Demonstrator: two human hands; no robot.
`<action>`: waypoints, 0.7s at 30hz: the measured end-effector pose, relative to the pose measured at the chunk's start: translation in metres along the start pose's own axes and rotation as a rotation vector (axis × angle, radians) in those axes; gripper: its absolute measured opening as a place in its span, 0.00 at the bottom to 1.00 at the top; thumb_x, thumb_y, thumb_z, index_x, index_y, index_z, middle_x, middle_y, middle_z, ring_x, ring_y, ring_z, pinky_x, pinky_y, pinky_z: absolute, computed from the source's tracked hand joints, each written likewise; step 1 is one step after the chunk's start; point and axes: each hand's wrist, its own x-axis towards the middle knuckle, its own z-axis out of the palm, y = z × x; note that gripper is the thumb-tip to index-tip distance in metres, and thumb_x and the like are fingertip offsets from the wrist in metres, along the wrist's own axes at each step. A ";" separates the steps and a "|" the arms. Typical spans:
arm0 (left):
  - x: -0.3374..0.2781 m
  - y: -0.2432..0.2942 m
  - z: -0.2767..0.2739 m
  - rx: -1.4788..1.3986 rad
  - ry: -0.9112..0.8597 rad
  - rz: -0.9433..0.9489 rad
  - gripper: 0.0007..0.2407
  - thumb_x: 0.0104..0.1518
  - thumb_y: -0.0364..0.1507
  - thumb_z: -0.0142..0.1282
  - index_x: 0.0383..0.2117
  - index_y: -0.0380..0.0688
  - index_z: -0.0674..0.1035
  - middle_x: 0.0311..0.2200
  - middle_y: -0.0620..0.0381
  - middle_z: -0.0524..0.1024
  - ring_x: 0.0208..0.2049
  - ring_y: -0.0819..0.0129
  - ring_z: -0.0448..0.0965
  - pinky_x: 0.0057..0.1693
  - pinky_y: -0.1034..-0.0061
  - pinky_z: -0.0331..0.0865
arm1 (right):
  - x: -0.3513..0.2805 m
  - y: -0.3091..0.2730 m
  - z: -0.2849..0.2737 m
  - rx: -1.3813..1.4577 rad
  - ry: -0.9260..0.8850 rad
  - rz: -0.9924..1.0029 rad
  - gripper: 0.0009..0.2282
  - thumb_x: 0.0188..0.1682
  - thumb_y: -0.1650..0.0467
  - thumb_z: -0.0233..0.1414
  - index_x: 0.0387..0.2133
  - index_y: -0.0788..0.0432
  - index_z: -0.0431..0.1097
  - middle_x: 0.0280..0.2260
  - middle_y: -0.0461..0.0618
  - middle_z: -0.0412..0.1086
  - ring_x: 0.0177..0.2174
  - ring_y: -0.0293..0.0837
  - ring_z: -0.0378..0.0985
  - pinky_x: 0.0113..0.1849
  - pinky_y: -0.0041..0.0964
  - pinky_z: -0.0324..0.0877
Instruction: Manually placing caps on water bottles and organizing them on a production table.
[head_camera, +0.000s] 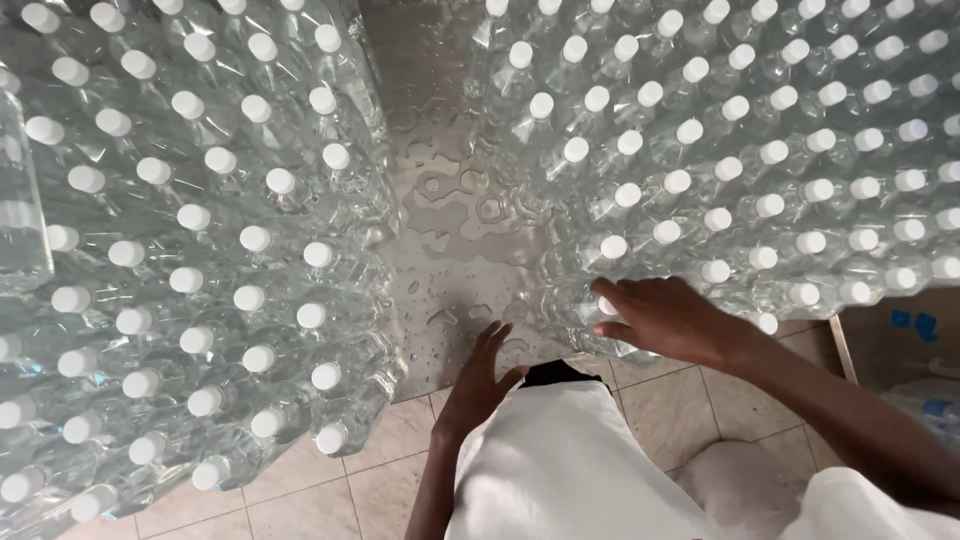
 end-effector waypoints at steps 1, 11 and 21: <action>0.008 -0.001 0.003 -0.003 -0.004 -0.010 0.32 0.69 0.48 0.55 0.77 0.58 0.59 0.77 0.50 0.52 0.74 0.47 0.62 0.76 0.49 0.61 | 0.004 -0.002 0.006 0.005 -0.009 -0.004 0.25 0.63 0.57 0.45 0.70 0.50 0.50 0.39 0.58 0.78 0.40 0.63 0.85 0.45 0.66 0.78; 0.047 -0.003 0.014 -0.043 0.146 0.449 0.57 0.41 0.56 0.73 0.80 0.52 0.53 0.81 0.50 0.46 0.81 0.44 0.36 0.81 0.49 0.39 | 0.012 -0.033 0.019 0.466 0.505 -0.136 0.13 0.43 0.61 0.67 0.36 0.48 0.73 0.13 0.46 0.70 0.19 0.49 0.81 0.31 0.45 0.78; 0.016 0.001 -0.033 -0.203 0.187 0.551 0.39 0.40 0.35 0.82 0.62 0.40 0.73 0.40 0.37 0.84 0.39 0.47 0.85 0.49 0.51 0.73 | -0.021 -0.040 -0.066 0.529 0.331 -0.385 0.18 0.56 0.66 0.57 0.58 0.59 0.69 0.33 0.59 0.79 0.31 0.55 0.84 0.28 0.49 0.80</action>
